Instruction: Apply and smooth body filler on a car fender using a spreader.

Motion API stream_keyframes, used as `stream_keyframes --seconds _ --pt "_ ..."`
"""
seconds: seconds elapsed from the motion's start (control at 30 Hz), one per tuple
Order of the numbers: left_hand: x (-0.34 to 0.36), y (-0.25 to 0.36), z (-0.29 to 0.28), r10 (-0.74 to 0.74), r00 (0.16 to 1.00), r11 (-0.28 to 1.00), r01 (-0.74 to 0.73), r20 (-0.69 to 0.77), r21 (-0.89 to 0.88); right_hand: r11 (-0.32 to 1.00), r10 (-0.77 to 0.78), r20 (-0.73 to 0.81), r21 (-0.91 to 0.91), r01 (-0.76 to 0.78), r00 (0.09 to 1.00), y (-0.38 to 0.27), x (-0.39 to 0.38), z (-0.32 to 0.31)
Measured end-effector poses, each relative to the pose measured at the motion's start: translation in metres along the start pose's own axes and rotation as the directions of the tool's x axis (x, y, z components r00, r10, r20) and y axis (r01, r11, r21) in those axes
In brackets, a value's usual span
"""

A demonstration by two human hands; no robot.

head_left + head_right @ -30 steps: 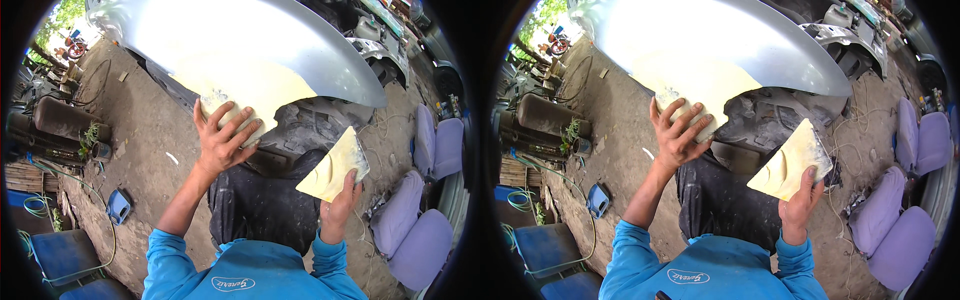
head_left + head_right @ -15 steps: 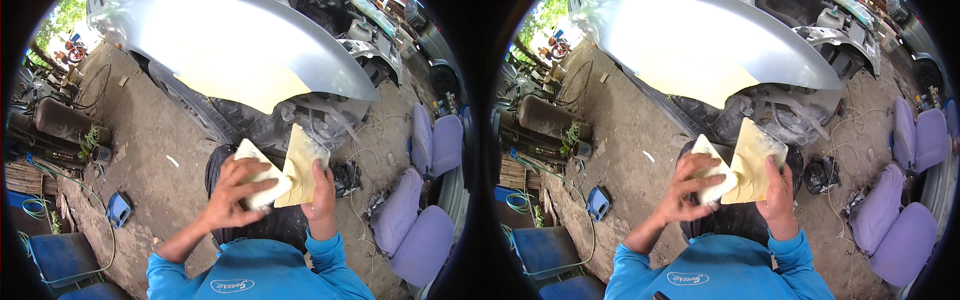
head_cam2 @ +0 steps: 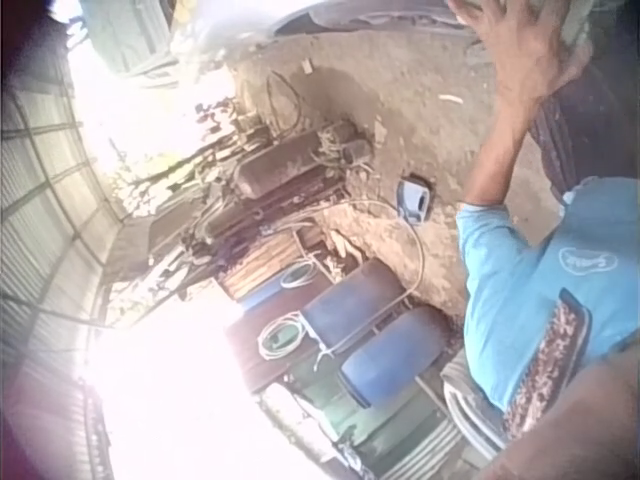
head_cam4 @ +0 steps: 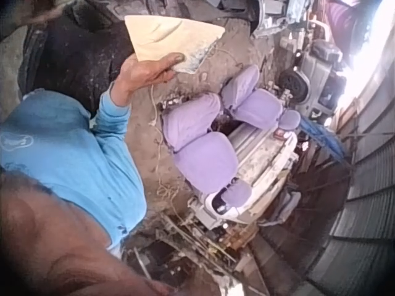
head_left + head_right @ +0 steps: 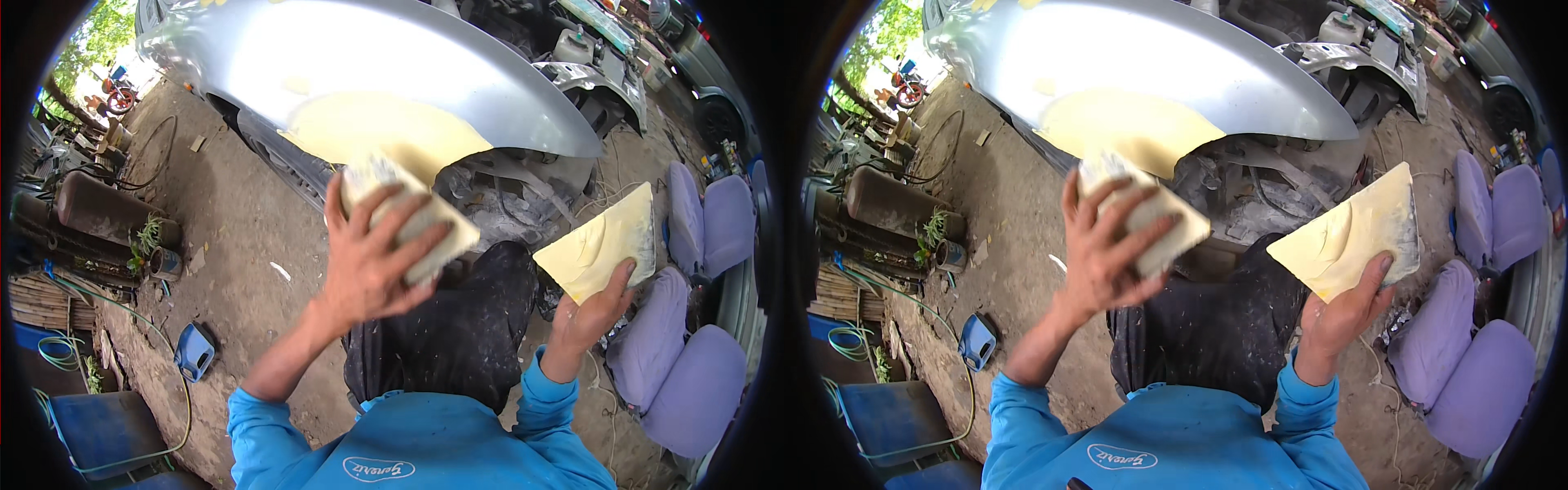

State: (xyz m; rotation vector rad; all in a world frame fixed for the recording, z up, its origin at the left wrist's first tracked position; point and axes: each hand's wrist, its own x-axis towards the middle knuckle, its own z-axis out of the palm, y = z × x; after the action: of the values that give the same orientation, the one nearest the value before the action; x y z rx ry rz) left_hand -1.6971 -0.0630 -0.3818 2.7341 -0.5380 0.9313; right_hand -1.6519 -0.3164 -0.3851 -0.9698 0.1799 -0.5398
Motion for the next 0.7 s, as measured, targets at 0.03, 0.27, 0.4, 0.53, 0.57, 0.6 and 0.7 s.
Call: stream_keyframes --seconds 0.03,0.27,0.4,0.53,0.57,0.6,0.7 --pt "0.011 -0.006 0.003 0.008 0.998 0.999 -0.006 -0.060 0.042 0.999 -0.001 0.029 -0.032 0.002 1.000 0.000 0.002 0.000" --pt "0.060 -0.020 0.027 0.009 0.987 0.994 0.009 -0.163 0.106 0.992 0.077 0.121 -0.105 -0.065 0.990 0.011 -0.007 -0.014" --pt "0.057 -0.020 0.025 0.003 0.988 0.996 0.011 -0.153 0.092 0.989 0.089 0.084 -0.129 -0.077 0.992 0.012 -0.005 -0.021" --pt "0.056 -0.017 0.017 -0.010 0.987 0.999 0.018 -0.162 0.046 0.987 0.095 0.143 -0.144 -0.074 0.985 0.014 -0.001 -0.028" --pt "0.061 -0.016 0.017 0.005 0.987 0.998 0.005 -0.162 0.059 0.986 0.096 0.142 -0.146 -0.075 0.985 0.015 -0.002 -0.029" --pt "0.066 -0.015 0.018 0.018 0.986 0.997 -0.005 -0.163 0.077 0.988 0.097 0.127 -0.131 -0.080 0.987 0.016 -0.002 -0.027" --pt "0.066 -0.019 0.027 0.028 0.988 0.996 -0.014 -0.153 0.092 0.990 0.102 0.103 -0.109 -0.091 0.989 0.015 -0.004 -0.023"
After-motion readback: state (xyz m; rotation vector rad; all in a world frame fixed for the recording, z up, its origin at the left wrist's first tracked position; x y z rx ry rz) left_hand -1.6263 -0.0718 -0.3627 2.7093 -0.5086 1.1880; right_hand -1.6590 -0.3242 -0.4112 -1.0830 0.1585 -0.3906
